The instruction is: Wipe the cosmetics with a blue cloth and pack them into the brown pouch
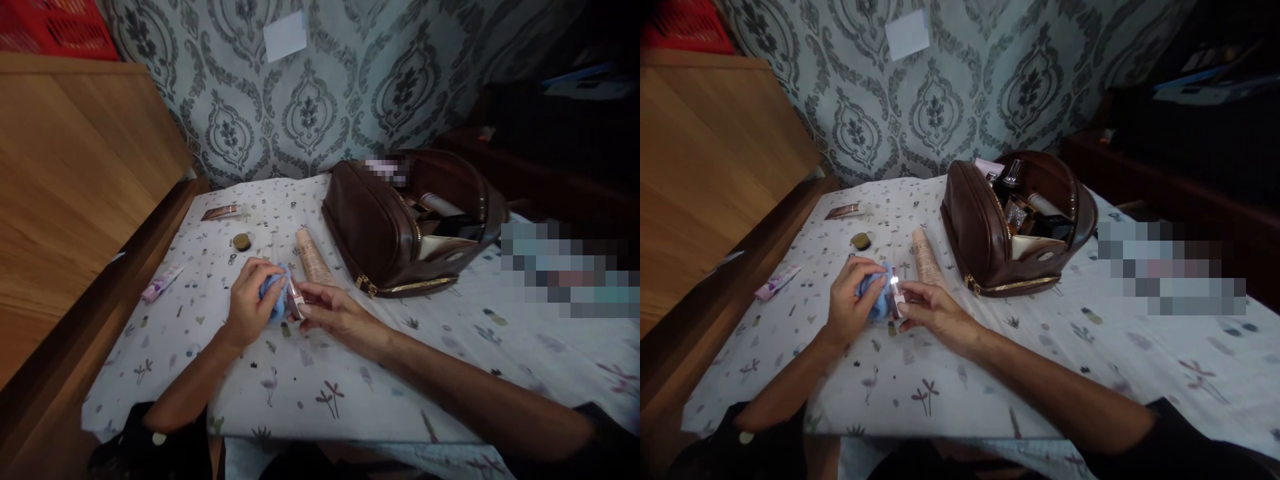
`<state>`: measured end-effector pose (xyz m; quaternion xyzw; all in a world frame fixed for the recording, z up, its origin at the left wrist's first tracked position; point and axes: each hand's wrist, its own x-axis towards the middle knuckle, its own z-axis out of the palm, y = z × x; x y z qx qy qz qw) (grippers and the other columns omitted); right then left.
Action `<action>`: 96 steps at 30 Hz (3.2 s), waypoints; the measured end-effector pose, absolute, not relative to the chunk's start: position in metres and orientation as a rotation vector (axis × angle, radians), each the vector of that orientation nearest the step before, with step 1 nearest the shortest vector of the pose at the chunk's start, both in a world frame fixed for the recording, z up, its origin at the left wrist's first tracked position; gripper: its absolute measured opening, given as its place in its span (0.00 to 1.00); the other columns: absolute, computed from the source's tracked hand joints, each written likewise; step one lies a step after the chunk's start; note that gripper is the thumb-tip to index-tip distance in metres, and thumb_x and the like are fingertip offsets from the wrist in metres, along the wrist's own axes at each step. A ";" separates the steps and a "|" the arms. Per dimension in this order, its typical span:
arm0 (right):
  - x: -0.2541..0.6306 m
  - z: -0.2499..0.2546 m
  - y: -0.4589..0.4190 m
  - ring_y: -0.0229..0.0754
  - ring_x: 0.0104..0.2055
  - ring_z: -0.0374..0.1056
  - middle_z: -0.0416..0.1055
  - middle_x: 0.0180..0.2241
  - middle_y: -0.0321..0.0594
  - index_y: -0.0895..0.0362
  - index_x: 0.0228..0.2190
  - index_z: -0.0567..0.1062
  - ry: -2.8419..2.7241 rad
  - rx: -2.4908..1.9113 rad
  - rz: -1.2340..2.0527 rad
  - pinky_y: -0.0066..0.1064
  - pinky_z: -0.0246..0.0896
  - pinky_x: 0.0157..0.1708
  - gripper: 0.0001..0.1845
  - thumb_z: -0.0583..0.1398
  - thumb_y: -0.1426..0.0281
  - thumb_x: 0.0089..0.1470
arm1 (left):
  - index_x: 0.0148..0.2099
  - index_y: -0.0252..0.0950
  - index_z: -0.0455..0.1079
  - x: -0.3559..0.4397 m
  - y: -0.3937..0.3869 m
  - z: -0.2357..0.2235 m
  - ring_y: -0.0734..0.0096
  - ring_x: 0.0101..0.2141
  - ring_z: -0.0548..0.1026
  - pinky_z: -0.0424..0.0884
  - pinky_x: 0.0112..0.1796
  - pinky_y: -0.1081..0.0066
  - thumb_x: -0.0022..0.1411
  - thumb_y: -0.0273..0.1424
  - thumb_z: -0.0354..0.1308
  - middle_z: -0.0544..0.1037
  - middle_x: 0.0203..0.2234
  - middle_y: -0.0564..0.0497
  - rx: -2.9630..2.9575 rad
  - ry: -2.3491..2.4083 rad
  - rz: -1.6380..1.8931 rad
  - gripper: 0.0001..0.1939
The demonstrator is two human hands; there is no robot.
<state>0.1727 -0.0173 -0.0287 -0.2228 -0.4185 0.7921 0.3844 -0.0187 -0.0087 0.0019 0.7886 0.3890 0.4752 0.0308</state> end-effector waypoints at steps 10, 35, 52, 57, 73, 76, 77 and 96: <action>0.174 -0.034 -0.011 0.38 0.43 0.72 0.75 0.38 0.36 0.52 0.47 0.77 -0.811 -0.526 1.978 0.34 0.70 0.46 0.24 0.74 0.68 0.48 | 0.44 0.37 0.72 -0.015 -0.014 0.004 0.70 0.38 0.75 0.73 0.39 0.70 0.69 0.27 0.57 0.75 0.36 0.49 2.487 0.879 1.266 0.04; 0.176 -0.024 -0.012 0.38 0.40 0.73 0.76 0.39 0.36 0.54 0.45 0.78 -0.948 -0.628 1.935 0.32 0.70 0.42 0.23 0.74 0.68 0.46 | 0.42 0.38 0.73 -0.020 -0.013 0.007 0.69 0.36 0.74 0.72 0.39 0.69 0.69 0.30 0.57 0.75 0.34 0.49 2.324 0.973 1.325 0.04; 0.175 -0.021 -0.010 0.37 0.39 0.74 0.78 0.37 0.38 0.55 0.43 0.77 -0.975 -0.593 1.925 0.29 0.71 0.38 0.21 0.74 0.64 0.48 | 0.43 0.38 0.73 -0.019 -0.015 0.005 0.69 0.36 0.74 0.72 0.38 0.68 0.69 0.30 0.58 0.76 0.34 0.49 2.378 0.887 1.286 0.04; 0.174 -0.021 -0.015 0.37 0.37 0.75 0.78 0.34 0.37 0.56 0.44 0.76 -1.201 -0.639 1.909 0.29 0.70 0.36 0.21 0.73 0.63 0.50 | 0.45 0.39 0.73 -0.026 -0.012 0.011 0.68 0.40 0.74 0.72 0.42 0.67 0.70 0.32 0.56 0.75 0.37 0.49 2.206 1.152 1.483 0.06; 0.174 -0.014 -0.009 0.36 0.38 0.73 0.76 0.33 0.33 0.55 0.35 0.74 -0.805 -0.583 1.899 0.29 0.66 0.46 0.20 0.75 0.62 0.45 | 0.51 0.38 0.68 -0.018 -0.024 0.002 0.67 0.38 0.75 0.73 0.38 0.69 0.72 0.36 0.54 0.75 0.38 0.48 2.463 1.104 1.374 0.11; 0.172 -0.015 -0.012 0.32 0.35 0.71 0.72 0.30 0.30 0.56 0.32 0.73 -0.715 -0.519 1.929 0.25 0.68 0.41 0.21 0.77 0.65 0.43 | 0.57 0.37 0.66 -0.014 -0.027 -0.002 0.66 0.37 0.75 0.73 0.36 0.70 0.71 0.34 0.54 0.75 0.39 0.46 2.727 1.014 1.268 0.14; 0.172 -0.015 -0.014 0.32 0.34 0.71 0.72 0.29 0.30 0.57 0.31 0.72 -0.705 -0.496 1.947 0.25 0.68 0.39 0.22 0.77 0.64 0.42 | 0.56 0.38 0.67 -0.014 -0.027 -0.003 0.67 0.35 0.75 0.73 0.34 0.71 0.72 0.33 0.54 0.75 0.37 0.47 2.758 1.019 1.249 0.13; 0.222 -0.005 -0.038 0.35 0.34 0.67 0.70 0.32 0.34 0.57 0.36 0.70 -1.476 -0.695 1.601 0.28 0.62 0.37 0.21 0.69 0.56 0.50 | 0.30 0.37 0.63 0.015 -0.014 0.030 0.76 0.25 0.70 0.68 0.28 0.78 0.73 0.31 0.47 0.68 0.24 0.55 2.333 1.101 1.098 0.17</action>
